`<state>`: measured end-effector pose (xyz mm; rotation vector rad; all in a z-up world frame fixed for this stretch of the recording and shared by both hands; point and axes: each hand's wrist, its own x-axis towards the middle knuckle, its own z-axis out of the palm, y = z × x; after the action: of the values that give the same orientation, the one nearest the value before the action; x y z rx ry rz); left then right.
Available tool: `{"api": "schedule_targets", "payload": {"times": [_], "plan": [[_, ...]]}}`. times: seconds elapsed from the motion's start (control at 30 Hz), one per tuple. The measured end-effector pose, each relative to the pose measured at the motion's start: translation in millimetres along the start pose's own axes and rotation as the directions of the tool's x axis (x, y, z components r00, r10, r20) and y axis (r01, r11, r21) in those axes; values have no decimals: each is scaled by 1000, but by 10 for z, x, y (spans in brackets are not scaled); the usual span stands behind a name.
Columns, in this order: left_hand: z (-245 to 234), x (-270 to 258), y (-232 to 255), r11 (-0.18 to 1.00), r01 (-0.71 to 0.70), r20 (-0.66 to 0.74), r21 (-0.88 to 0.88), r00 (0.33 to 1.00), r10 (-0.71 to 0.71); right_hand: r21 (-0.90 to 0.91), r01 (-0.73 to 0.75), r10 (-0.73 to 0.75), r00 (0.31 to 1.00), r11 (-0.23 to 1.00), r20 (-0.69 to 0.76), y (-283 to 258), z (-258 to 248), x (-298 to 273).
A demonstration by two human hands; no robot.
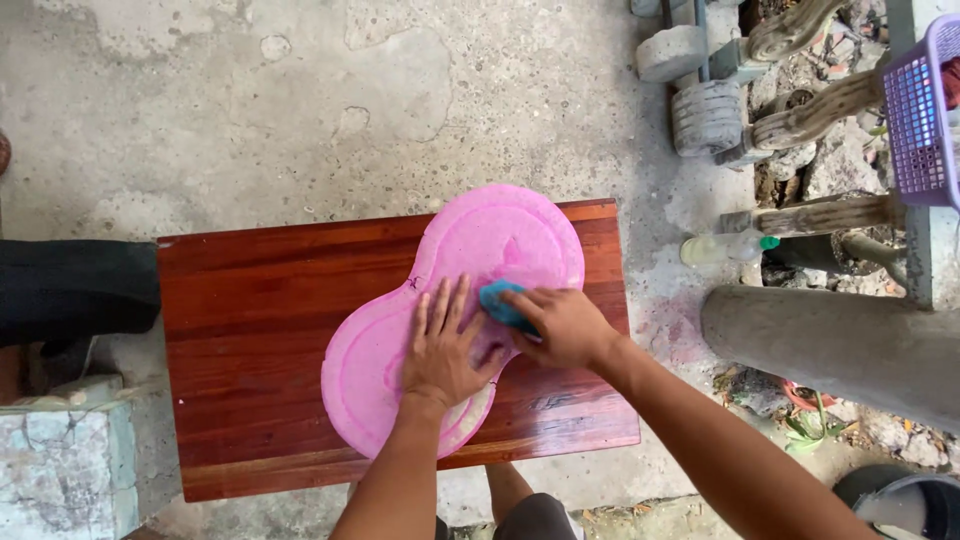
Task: Scrubbing a pink paw-shaped pet feeding mat with a blue brush.
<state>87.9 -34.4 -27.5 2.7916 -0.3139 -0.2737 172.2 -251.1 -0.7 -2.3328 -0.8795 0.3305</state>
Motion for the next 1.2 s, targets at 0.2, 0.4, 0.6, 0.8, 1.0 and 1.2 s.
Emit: {"api": "schedule_targets", "payload": {"times": [0.2,0.4,0.6,0.8,1.0,1.2], "plan": [[71,-20,18,998,-42,-142,-47,989,35,-162,-547,534,837,822,-115,366,-65,117],[17,-15,-9,999,-34,-113,-40,993,29,-61,-164,158,983,985,-90,-19,157,-151],[22,-24,-13,998,-13,-95,-56,995,8,-55,-135,128,985,989,-115,310,26,-239],[23,-2,7,997,-21,-117,-69,993,13,-124,-305,270,932,944,-240,171,-2,-73],[68,-7,-9,998,-28,-136,-51,990,21,9,-167,167,976,986,-143,137,-76,-64],[31,-11,3,999,-24,-129,-46,992,18,-30,-631,623,771,775,-128,127,-73,92]]}}
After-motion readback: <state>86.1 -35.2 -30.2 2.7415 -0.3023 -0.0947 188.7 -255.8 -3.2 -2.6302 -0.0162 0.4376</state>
